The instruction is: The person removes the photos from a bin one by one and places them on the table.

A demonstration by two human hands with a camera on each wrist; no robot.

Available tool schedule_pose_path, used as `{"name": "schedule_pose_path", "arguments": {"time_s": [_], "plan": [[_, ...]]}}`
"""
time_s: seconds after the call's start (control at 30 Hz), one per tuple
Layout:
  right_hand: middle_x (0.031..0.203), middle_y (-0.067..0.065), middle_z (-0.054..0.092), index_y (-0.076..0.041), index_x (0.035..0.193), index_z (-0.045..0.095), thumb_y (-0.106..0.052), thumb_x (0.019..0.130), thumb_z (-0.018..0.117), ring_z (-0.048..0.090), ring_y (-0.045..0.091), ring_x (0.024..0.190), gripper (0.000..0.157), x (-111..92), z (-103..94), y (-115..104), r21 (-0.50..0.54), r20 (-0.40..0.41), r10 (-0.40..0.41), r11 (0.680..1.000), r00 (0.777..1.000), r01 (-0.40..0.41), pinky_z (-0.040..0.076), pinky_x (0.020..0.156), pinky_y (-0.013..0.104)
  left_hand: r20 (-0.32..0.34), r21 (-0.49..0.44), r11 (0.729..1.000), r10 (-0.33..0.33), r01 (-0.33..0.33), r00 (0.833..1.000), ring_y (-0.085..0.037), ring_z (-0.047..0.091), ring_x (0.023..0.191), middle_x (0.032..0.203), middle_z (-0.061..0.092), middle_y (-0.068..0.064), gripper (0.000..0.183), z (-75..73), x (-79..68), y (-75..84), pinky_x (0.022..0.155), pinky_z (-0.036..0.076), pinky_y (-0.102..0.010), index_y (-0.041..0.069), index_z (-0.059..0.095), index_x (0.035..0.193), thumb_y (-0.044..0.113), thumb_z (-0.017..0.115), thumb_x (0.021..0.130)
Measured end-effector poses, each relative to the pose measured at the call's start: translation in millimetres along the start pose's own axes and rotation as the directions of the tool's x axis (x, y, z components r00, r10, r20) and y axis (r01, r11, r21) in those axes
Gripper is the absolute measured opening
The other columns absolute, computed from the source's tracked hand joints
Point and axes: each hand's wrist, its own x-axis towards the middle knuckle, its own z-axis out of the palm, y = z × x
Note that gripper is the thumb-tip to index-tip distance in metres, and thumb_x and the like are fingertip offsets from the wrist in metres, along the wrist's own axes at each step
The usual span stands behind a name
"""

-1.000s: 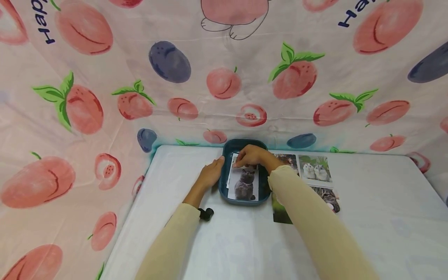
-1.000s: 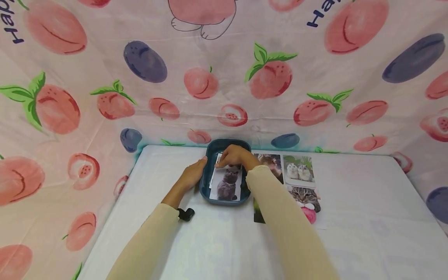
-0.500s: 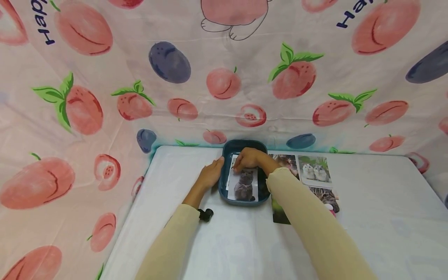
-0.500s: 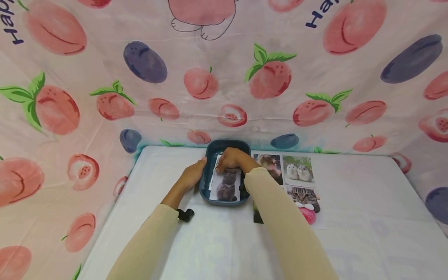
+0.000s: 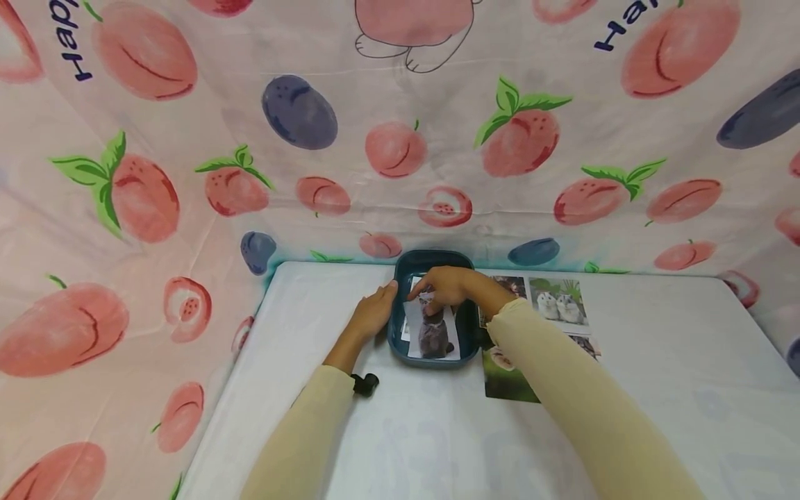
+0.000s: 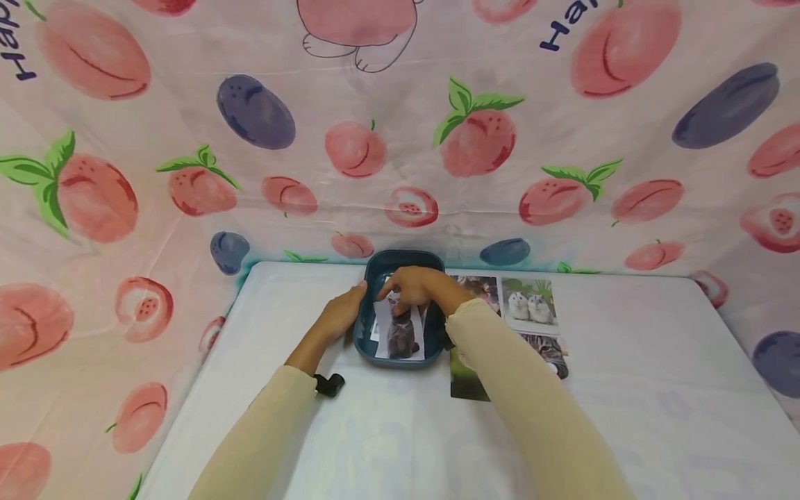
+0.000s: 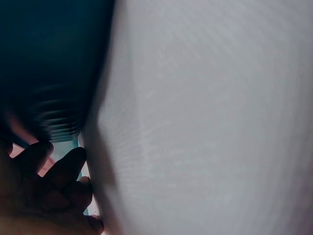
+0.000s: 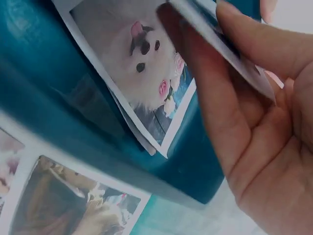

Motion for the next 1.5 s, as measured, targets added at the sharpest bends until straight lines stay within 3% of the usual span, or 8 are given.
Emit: {"name": "schedule_pose_path", "arguments": {"time_s": [0.1, 0.17, 0.33, 0.57, 0.7, 1.1, 1.37, 1.5], "plan": [[0.147, 0.013, 0.059, -0.026, 0.139, 0.065, -0.016, 0.094, 0.072, 0.061, 0.025, 0.114, 0.046, -7, -1.4, 3, -0.061, -0.086, -0.061, 0.997, 0.994, 0.056, 0.057, 0.091, 0.038, -0.006, 0.0, 1.0, 0.003, -0.003, 1.0, -0.032, 0.021, 0.158, 0.167, 0.03, -0.011, 0.078, -0.6, 0.2, -0.4, 0.13, 0.006, -0.053, 0.018, 0.033, 0.161, 0.069, 0.016, 0.104], [0.144, 0.013, 0.061, -0.024, 0.139, 0.066, -0.016, 0.094, 0.073, 0.062, 0.026, 0.114, 0.046, -13, -2.8, 7, -0.015, -0.15, -0.073, 0.997, 0.986, 0.071, 0.057, 0.086, 0.037, -0.01, -0.004, 1.0, 0.004, -0.004, 1.0, -0.031, 0.021, 0.158, 0.167, 0.03, -0.011, 0.078, -1.2, 0.5, -1.0, 0.13, 0.005, -0.052, 0.018, 0.033, 0.161, 0.068, 0.016, 0.104], [0.126, 0.015, 0.065, -0.02, 0.129, 0.066, -0.019, 0.093, 0.076, 0.064, 0.028, 0.101, 0.038, -38, -8.2, 24, 0.209, -0.286, -0.013, 0.975, 0.958, 0.076, 0.057, 0.072, 0.035, -0.019, -0.013, 1.0, -0.008, 0.008, 1.0, -0.031, 0.02, 0.159, 0.168, 0.029, -0.01, 0.08, -3.2, 0.6, -3.9, 0.131, 0.005, -0.051, 0.016, 0.032, 0.161, 0.069, 0.016, 0.104], [0.101, 0.009, 0.067, -0.02, 0.123, 0.07, -0.025, 0.096, 0.074, 0.057, 0.023, 0.072, 0.027, -92, -17.4, 63, 0.267, -0.45, 0.064, 0.962, 0.891, 0.066, 0.053, 0.064, 0.037, -0.019, -0.005, 1.0, -0.006, 0.005, 1.0, -0.031, 0.02, 0.158, 0.168, 0.029, -0.011, 0.082, -4.6, 1.7, -8.2, 0.131, 0.006, -0.049, 0.015, 0.03, 0.162, 0.07, 0.015, 0.103], [0.102, 0.011, 0.068, -0.015, 0.126, 0.068, -0.028, 0.098, 0.071, 0.056, 0.02, 0.07, 0.031, -124, -18.7, 92, 0.292, -0.48, 0.127, 0.956, 0.868, 0.022, 0.052, 0.058, 0.034, -0.017, -0.017, 1.0, -0.018, 0.018, 1.0, -0.032, 0.018, 0.159, 0.168, 0.028, -0.012, 0.083, -5.4, 0.4, -7.9, 0.131, 0.006, -0.051, 0.014, 0.03, 0.162, 0.071, 0.016, 0.103], [0.137, 0.025, 0.06, -0.01, 0.135, 0.065, -0.047, 0.098, 0.066, 0.056, 0.034, 0.109, 0.052, -197, -13.6, 193, 0.284, -0.445, 0.331, 0.934, 0.832, -0.219, 0.054, 0.07, 0.033, -0.013, -0.04, 0.999, -0.029, 0.028, 0.999, -0.028, 0.02, 0.159, 0.168, 0.029, -0.01, 0.082, -3.2, 0.5, -4.3, 0.131, 0.004, -0.049, 0.017, 0.032, 0.161, 0.072, 0.017, 0.102], [0.145, 0.035, 0.048, -0.003, 0.139, 0.06, -0.051, 0.101, 0.059, 0.047, 0.052, 0.126, 0.062, -230, -7.1, 240, 0.272, -0.419, 0.397, 0.913, 0.817, -0.304, 0.049, 0.09, 0.068, -0.007, -0.029, 0.999, -0.017, 0.017, 1.0, -0.028, 0.021, 0.159, 0.167, 0.03, -0.011, 0.08, -0.6, 0.9, -0.9, 0.131, 0.004, -0.048, 0.014, 0.032, 0.161, 0.068, 0.018, 0.104], [0.145, 0.037, 0.046, -0.001, 0.14, 0.058, -0.053, 0.1, 0.06, 0.047, 0.051, 0.123, 0.066, -234, -2.0, 257, 0.286, -0.403, 0.427, 0.899, 0.81, -0.332, 0.051, 0.087, 0.063, -0.008, -0.032, 0.999, -0.018, 0.018, 1.0, -0.029, 0.02, 0.159, 0.167, 0.03, -0.01, 0.08, -0.6, 0.3, 0.4, 0.131, 0.004, -0.048, 0.014, 0.032, 0.161, 0.069, 0.018, 0.104]]}}
